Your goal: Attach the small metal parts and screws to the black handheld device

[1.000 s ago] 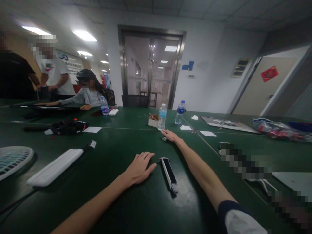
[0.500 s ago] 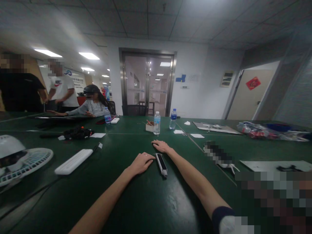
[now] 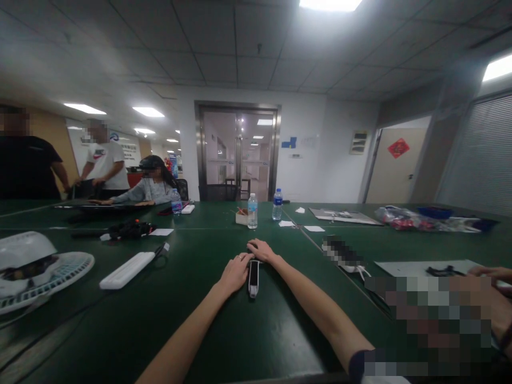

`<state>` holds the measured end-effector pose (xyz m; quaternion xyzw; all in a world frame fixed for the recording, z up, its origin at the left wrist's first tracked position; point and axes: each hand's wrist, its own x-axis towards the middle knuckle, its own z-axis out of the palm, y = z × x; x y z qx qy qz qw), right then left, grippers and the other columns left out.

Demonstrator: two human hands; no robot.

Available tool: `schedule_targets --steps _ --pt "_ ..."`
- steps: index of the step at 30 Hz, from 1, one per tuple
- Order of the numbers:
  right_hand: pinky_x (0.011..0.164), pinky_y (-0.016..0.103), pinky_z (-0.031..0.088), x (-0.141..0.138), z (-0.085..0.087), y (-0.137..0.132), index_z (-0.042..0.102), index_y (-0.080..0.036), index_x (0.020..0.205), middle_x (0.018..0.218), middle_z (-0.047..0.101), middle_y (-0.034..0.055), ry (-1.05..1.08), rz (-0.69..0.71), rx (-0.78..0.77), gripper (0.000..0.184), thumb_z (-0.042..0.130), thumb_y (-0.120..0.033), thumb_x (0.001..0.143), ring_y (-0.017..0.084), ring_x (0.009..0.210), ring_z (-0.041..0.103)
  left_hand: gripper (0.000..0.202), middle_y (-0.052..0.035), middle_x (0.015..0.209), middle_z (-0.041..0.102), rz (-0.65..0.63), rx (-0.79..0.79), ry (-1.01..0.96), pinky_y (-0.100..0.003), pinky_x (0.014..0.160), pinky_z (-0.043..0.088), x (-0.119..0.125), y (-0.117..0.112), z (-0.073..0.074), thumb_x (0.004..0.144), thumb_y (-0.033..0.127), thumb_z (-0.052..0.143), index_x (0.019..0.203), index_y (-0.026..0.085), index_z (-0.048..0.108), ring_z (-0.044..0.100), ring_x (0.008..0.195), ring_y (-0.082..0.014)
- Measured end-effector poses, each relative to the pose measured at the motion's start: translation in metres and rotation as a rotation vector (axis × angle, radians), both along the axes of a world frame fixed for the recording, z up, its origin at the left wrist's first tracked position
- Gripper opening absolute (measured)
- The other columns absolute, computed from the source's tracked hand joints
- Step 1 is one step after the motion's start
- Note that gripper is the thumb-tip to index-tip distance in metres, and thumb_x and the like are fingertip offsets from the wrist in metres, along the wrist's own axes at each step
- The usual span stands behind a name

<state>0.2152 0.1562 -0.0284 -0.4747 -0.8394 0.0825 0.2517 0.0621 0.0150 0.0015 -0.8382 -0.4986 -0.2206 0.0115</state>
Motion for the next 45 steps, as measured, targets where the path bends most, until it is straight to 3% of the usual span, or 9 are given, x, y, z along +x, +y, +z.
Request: schedule_targets --steps 7,14,19,25,30,32,40,45 --pt "0.101 0.033 0.03 0.009 -0.002 0.049 0.05 -0.018 0.127 0.131 0.05 0.0091 0.053 -0.145 -0.054 0.057 0.023 -0.053 0.091 0.022 0.125 0.04 0.034 -0.0048 0.119 0.055 -0.09 -0.062 0.018 -0.033 0.091 0.04 -0.002 0.007 -0.002 0.089 0.017 0.035 0.119 0.024 0.05 0.049 0.108 -0.0196" --pt "0.104 0.036 0.026 0.009 -0.008 0.101 0.048 -0.023 0.127 0.135 0.046 0.0049 -0.044 -0.147 -0.094 0.05 0.025 -0.05 0.091 0.021 0.127 0.036 0.03 -0.0043 0.111 0.056 -0.131 -0.092 -0.06 -0.031 0.086 0.041 -0.001 0.005 -0.004 0.089 0.014 0.034 0.109 0.024 0.054 0.051 0.102 -0.019" --pt "0.105 0.041 0.022 0.006 -0.009 0.112 0.049 -0.023 0.127 0.136 0.045 0.0059 -0.106 -0.125 -0.11 0.053 0.028 -0.054 0.09 0.023 0.128 0.035 0.03 -0.0035 0.11 0.056 -0.139 -0.105 -0.07 -0.031 0.085 0.041 -0.002 0.004 -0.002 0.088 0.012 0.035 0.109 0.024 0.053 0.052 0.1 -0.0187" --pt "0.102 0.033 0.031 0.003 0.002 0.092 0.053 -0.028 0.125 0.135 0.048 0.002 -0.11 -0.004 -0.128 0.051 0.03 -0.055 0.089 0.02 0.121 0.045 0.031 -0.0034 0.112 0.056 -0.137 -0.098 -0.072 -0.03 0.086 0.041 -0.002 0.005 -0.003 0.087 0.01 0.036 0.108 0.024 0.053 0.051 0.103 -0.0186" --pt "0.1 0.028 0.036 0.003 0.014 0.051 0.066 -0.03 0.109 0.127 0.055 -0.0025 -0.031 0.288 -0.223 0.044 0.049 -0.057 0.08 0.02 0.116 0.052 0.029 -0.0041 0.111 0.057 -0.112 -0.097 -0.053 -0.031 0.088 0.04 -0.001 0.003 0.0 0.088 0.013 0.037 0.11 0.023 0.054 0.052 0.103 -0.0184" --pt "0.098 0.027 0.038 0.006 0.016 0.035 0.069 -0.027 0.103 0.12 0.06 -0.0017 0.019 0.336 -0.238 0.04 0.057 -0.053 0.076 0.02 0.113 0.054 0.028 -0.0046 0.11 0.058 -0.092 -0.089 -0.043 -0.032 0.087 0.04 -0.002 0.001 0.002 0.088 0.014 0.038 0.109 0.022 0.055 0.052 0.102 -0.0189" --pt "0.08 0.024 0.049 0.037 0.011 -0.001 0.074 -0.022 0.085 0.093 0.071 -0.001 0.104 0.113 -0.124 0.021 0.061 -0.033 0.073 0.017 0.085 0.066 0.026 -0.005 0.108 0.059 -0.04 -0.064 -0.047 -0.032 0.087 0.041 -0.009 -0.012 0.002 0.088 0.015 0.039 0.106 0.021 0.056 0.054 0.1 -0.0184" --pt "0.076 0.025 0.048 0.061 0.021 -0.018 0.072 -0.019 0.09 0.087 0.071 0.0025 0.097 -0.012 -0.044 0.028 0.052 -0.035 0.081 0.017 0.079 0.065 0.025 -0.0042 0.106 0.059 -0.022 -0.063 -0.064 -0.031 0.086 0.042 -0.014 -0.018 0.0 0.088 0.015 0.04 0.105 0.021 0.056 0.055 0.098 -0.0177"
